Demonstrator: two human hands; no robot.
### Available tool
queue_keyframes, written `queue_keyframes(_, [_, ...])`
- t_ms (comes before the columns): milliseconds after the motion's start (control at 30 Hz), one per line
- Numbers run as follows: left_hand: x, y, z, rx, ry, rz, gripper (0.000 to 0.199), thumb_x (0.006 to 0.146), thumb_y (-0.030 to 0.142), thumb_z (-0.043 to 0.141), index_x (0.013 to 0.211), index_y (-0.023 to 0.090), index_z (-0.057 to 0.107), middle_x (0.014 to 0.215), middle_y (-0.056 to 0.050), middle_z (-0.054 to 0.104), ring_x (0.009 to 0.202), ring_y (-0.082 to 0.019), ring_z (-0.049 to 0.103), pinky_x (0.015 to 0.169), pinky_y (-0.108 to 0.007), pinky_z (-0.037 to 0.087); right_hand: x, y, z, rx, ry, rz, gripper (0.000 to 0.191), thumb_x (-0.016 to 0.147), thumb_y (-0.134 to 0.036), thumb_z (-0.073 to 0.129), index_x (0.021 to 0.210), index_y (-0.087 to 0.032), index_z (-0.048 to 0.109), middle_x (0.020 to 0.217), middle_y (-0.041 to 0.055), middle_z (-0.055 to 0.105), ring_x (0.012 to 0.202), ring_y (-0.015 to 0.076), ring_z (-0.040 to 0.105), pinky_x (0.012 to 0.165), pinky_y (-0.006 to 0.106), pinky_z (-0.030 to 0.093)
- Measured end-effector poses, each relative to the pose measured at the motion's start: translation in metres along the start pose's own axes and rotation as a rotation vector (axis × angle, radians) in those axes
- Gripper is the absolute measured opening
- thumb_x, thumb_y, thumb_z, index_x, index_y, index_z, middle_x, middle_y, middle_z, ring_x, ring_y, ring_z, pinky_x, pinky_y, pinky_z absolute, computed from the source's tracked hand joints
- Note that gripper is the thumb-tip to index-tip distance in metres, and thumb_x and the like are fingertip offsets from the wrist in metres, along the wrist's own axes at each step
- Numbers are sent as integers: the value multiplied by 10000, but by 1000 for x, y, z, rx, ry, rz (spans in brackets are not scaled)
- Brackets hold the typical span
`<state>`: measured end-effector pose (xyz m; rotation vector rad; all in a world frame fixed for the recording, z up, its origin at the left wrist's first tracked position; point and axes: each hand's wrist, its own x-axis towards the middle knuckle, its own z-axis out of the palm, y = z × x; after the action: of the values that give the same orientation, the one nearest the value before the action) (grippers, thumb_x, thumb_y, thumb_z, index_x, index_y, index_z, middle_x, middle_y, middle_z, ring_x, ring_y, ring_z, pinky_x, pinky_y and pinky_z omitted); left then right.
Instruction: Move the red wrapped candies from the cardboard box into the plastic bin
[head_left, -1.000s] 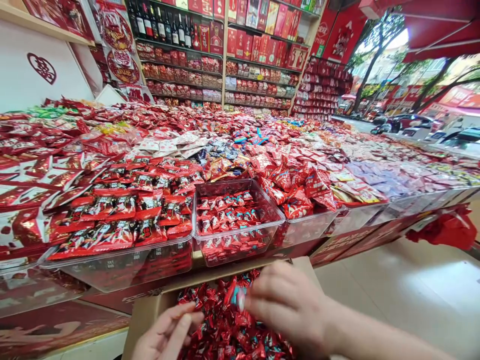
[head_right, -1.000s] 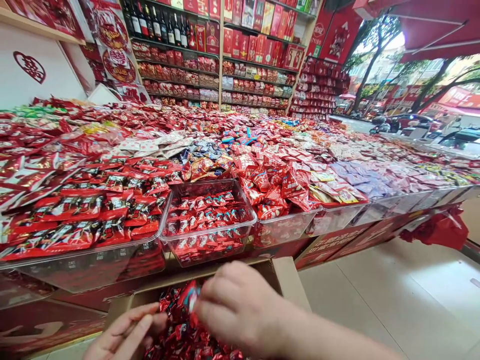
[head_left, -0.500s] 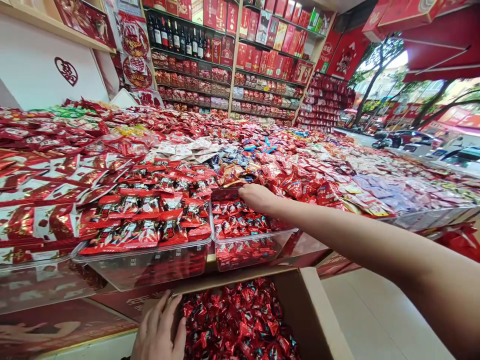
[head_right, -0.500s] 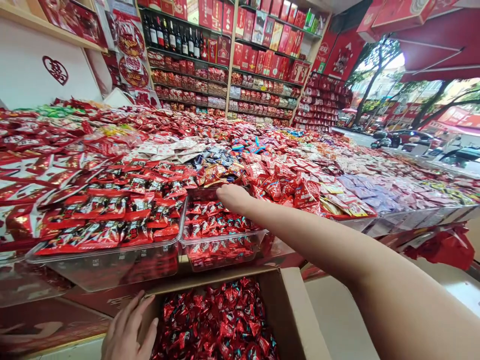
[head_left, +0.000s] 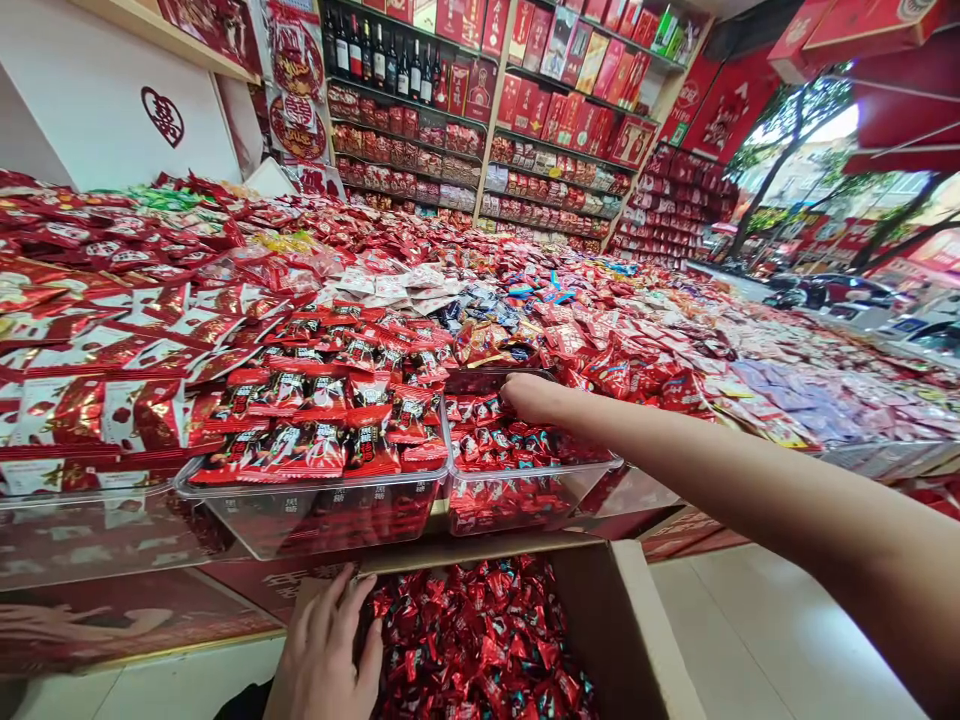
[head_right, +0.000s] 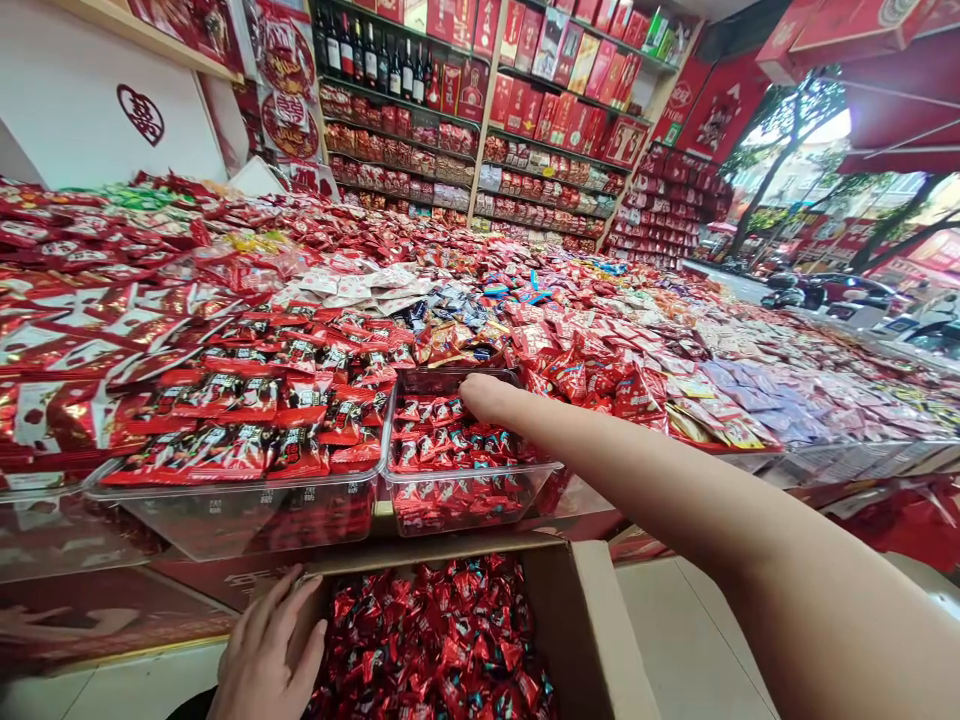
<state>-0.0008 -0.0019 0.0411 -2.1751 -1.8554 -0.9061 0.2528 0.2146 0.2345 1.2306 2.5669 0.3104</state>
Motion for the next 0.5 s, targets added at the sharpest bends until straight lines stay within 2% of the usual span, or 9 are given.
queue_keyframes(100, [0,-1,0,-10,-3,5,360,732,229,486,1089,186,470,1137,-139,496,1029,-283,466,888,-461,352,-2,4,-13,8,16,25,173,673,-33,476,697,-77,642,761,138,624,722,181,574,618,236,405])
queue_keyframes(167, [0,-1,0,-18,-9,5,366,733,233,486,1096,198,459,1142,-133,492,1033,-280,467,889,-456,353,-15,2,-33,30,103,64,189,704,-58,454,741,-79,638,795,133,615,727,175,565,618,247,402])
queue_keyframes(267, [0,-1,0,-23,-16,3,363,740,233,477,1101,209,445,1151,-125,485,1033,-276,465,883,-448,359,-60,-17,-71,260,328,33,171,739,-147,465,774,-124,630,768,66,611,710,145,551,638,251,407])
queue_keyframes(300, [0,-1,0,-23,-16,3,358,743,233,476,1099,206,444,1150,-126,484,1033,-275,464,880,-445,360,-80,-27,-78,407,325,-37,170,745,-157,463,765,-149,631,723,28,609,662,117,547,615,229,410])
queue_keyframes(333, [0,-1,1,-21,-18,4,353,745,234,474,1096,201,445,1147,-128,484,1032,-276,462,879,-441,361,-99,-39,-80,569,268,-156,180,755,-159,451,749,-174,630,692,-6,606,623,89,543,591,199,411])
queue_keyframes(367, [1,-1,1,-17,-18,4,348,748,235,472,1092,193,447,1143,-131,485,1033,-277,459,877,-438,362,-117,-52,-74,716,175,-287,179,757,-162,455,756,-195,631,700,-28,611,625,73,547,588,176,415])
queue_keyframes(433, [2,0,1,-9,-26,4,338,753,239,467,1085,175,455,1139,-140,487,1031,-281,457,874,-438,360,-142,-79,-38,947,-28,-455,183,765,-194,469,836,-222,634,743,-37,630,632,66,560,559,153,419])
queue_keyframes(500, [4,1,0,0,-40,2,330,755,249,460,1073,159,468,1130,-149,495,1023,-288,461,861,-443,366,-151,-107,25,1036,-201,-409,193,749,-218,490,869,-233,640,726,-31,642,589,75,564,523,162,417])
